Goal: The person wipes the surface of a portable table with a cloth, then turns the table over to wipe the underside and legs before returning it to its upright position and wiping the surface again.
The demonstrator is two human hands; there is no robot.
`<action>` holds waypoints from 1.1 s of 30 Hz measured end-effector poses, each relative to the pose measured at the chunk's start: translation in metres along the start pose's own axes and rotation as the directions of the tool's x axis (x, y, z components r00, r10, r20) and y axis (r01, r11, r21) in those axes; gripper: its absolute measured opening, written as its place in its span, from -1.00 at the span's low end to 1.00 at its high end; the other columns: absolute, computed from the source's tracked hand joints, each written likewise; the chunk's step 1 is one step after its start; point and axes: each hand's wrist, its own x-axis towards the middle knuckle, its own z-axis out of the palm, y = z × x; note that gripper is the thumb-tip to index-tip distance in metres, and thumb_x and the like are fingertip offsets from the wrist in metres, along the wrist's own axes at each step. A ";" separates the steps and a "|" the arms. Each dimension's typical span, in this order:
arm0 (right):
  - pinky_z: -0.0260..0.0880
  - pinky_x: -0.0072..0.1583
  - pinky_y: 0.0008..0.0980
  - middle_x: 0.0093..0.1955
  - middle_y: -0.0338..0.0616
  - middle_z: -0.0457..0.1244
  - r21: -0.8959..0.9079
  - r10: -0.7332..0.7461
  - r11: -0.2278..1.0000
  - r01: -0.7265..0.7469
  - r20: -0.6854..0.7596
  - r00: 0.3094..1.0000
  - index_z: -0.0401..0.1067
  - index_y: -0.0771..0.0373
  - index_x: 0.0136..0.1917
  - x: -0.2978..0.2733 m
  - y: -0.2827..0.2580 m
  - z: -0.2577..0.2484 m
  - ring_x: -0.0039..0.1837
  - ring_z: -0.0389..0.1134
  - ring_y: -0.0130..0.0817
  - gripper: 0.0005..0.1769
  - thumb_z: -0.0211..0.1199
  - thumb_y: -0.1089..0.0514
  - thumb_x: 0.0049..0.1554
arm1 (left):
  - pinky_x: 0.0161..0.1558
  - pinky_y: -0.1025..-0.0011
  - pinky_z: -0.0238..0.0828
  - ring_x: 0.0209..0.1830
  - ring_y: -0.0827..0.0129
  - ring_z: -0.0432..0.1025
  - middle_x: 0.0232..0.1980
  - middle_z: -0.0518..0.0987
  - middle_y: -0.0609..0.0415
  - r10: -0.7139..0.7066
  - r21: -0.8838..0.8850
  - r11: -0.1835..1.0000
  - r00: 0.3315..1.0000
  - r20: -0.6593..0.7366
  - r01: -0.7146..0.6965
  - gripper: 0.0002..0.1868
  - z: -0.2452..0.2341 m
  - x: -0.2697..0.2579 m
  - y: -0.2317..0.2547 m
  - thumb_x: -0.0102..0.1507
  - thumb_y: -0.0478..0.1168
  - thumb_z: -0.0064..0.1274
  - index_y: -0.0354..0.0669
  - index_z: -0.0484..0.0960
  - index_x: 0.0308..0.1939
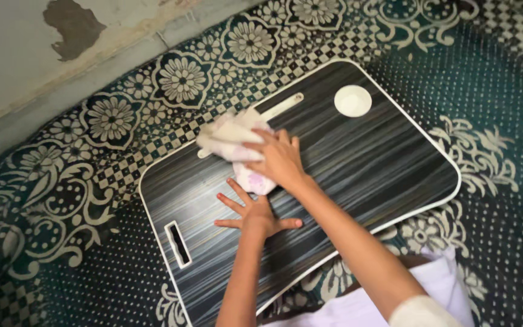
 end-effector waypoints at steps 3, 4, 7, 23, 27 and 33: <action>0.32 0.10 0.03 0.44 -0.29 0.25 -0.041 -0.009 0.999 0.002 -0.158 0.987 0.59 -0.28 0.14 0.012 0.015 0.001 0.18 0.29 -0.04 -0.50 0.46 -0.22 -0.11 | 0.19 -0.80 -0.51 0.53 -0.50 -0.87 0.58 -0.81 -0.34 0.020 -0.072 0.997 0.999 -0.049 -0.024 0.66 0.003 0.000 -0.001 -0.35 0.47 0.48 0.54 -0.30 0.63; 0.33 0.11 0.01 0.45 -0.22 0.23 -0.070 0.039 0.996 -0.051 -0.163 0.986 0.59 -0.25 0.17 0.020 0.027 0.002 0.19 0.28 -0.01 -0.50 0.45 -0.19 -0.09 | 0.19 -0.80 -0.52 0.52 -0.49 -0.88 0.58 -0.82 -0.35 0.017 -0.079 0.997 0.999 -0.049 -0.020 0.67 0.001 0.001 0.001 -0.36 0.46 0.49 0.57 -0.34 0.62; 0.37 0.12 -0.01 0.46 -0.06 0.19 -0.132 0.209 0.963 -0.234 -0.182 0.961 0.58 -0.16 0.21 0.031 0.081 -0.003 0.23 0.26 0.08 -0.50 0.44 -0.14 -0.03 | 0.19 -0.79 -0.54 0.51 -0.48 -0.89 0.57 -0.84 -0.35 -0.003 -0.082 0.997 1.000 -0.029 0.000 0.71 0.002 -0.003 0.001 -0.37 0.44 0.50 0.65 -0.43 0.61; 0.46 -0.05 0.01 0.34 0.19 0.13 -0.332 0.354 0.868 -0.368 -0.107 0.929 0.45 -0.15 0.35 -0.051 0.111 -0.082 0.02 0.41 0.17 -0.45 0.31 -0.24 0.12 | 0.18 -0.80 -0.55 0.52 -0.52 -0.87 0.59 -0.79 -0.38 0.023 -0.101 0.995 0.998 -0.061 -0.029 0.70 -0.002 0.000 0.001 -0.38 0.46 0.49 0.63 -0.39 0.61; 0.50 -0.04 -0.10 0.33 0.04 0.19 -0.126 0.005 0.992 0.026 0.239 0.971 0.42 -0.27 0.34 -0.085 0.052 -0.086 0.06 0.43 0.04 -0.47 0.22 -0.20 0.09 | 0.19 -0.78 -0.52 0.55 -0.52 -0.81 0.62 -0.75 -0.35 0.045 -0.039 0.998 0.995 -0.086 -0.048 0.65 0.012 0.009 -0.007 -0.34 0.47 0.46 0.54 -0.33 0.63; 0.49 -0.02 -0.10 0.19 -0.09 0.27 -0.424 -0.011 0.899 0.108 0.225 0.974 0.41 -0.19 0.34 -0.093 0.119 -0.110 0.15 0.40 -0.04 -0.43 0.22 -0.14 0.04 | 0.25 -0.70 -0.65 0.59 -0.27 -0.66 0.64 -0.57 -0.14 0.512 0.225 0.859 0.788 -0.343 -0.460 0.44 0.038 0.029 -0.096 -0.10 0.76 0.22 0.49 -0.25 0.62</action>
